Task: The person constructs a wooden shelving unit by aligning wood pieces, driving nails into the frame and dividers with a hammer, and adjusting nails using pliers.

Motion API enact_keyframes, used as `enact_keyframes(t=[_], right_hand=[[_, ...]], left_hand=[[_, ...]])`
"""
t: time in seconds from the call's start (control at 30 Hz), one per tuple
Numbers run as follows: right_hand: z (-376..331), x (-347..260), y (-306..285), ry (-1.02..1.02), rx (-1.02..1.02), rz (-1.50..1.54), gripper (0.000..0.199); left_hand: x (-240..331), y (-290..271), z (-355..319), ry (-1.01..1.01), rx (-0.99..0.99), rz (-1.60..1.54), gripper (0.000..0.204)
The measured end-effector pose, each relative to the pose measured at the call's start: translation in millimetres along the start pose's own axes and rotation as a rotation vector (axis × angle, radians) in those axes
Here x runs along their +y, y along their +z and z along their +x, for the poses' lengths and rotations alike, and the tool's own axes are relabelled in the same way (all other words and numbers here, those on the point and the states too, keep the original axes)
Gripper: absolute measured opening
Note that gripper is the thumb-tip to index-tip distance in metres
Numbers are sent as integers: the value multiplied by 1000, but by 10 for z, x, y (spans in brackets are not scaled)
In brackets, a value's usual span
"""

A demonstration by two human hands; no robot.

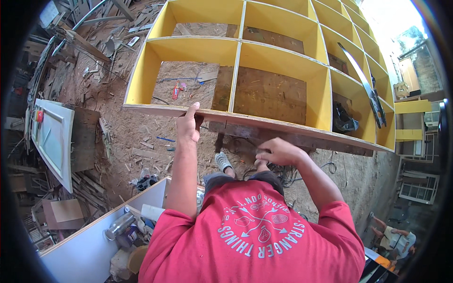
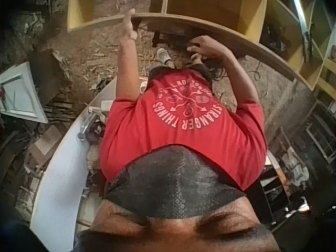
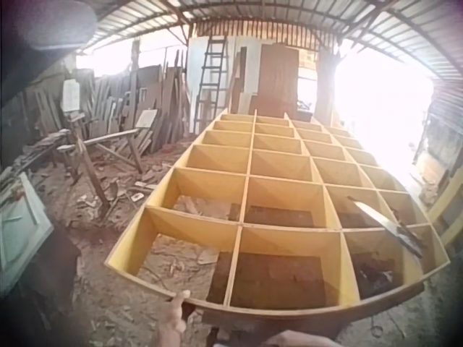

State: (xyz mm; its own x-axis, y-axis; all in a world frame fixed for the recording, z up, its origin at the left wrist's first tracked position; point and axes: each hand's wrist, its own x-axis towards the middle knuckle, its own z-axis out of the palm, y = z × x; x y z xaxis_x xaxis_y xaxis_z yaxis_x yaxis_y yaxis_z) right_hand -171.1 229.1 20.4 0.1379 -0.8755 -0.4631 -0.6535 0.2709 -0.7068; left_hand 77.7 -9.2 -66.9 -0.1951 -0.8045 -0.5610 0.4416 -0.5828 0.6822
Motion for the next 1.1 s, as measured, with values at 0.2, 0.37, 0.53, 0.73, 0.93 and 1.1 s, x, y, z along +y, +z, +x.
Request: enact_keyframes(t=[0.2, 0.37, 0.53, 0.73, 0.93, 1.1], right_hand=[[7, 10, -141, -83, -252, -27, 41], [-24, 7, 67, -81, -162, 42, 40], [51, 61, -40, 28, -187, -58, 37], [21, 36, 30, -67, -283, -72, 40], [23, 97, -342, -3, -208, -149, 44], [5, -66, -443, -151, -497, -224, 38]], left_hand=[[-2, -8, 29, -2, -1, 8, 28], [-29, -56, 55, 11, -15, 4, 27], [-24, -33, 48, 3, -15, -3, 27], [-24, -57, 63, -1, -21, 12, 28], [-40, -66, 89, 26, -10, 17, 29], [-15, -4, 23, 15, -2, 34, 29]])
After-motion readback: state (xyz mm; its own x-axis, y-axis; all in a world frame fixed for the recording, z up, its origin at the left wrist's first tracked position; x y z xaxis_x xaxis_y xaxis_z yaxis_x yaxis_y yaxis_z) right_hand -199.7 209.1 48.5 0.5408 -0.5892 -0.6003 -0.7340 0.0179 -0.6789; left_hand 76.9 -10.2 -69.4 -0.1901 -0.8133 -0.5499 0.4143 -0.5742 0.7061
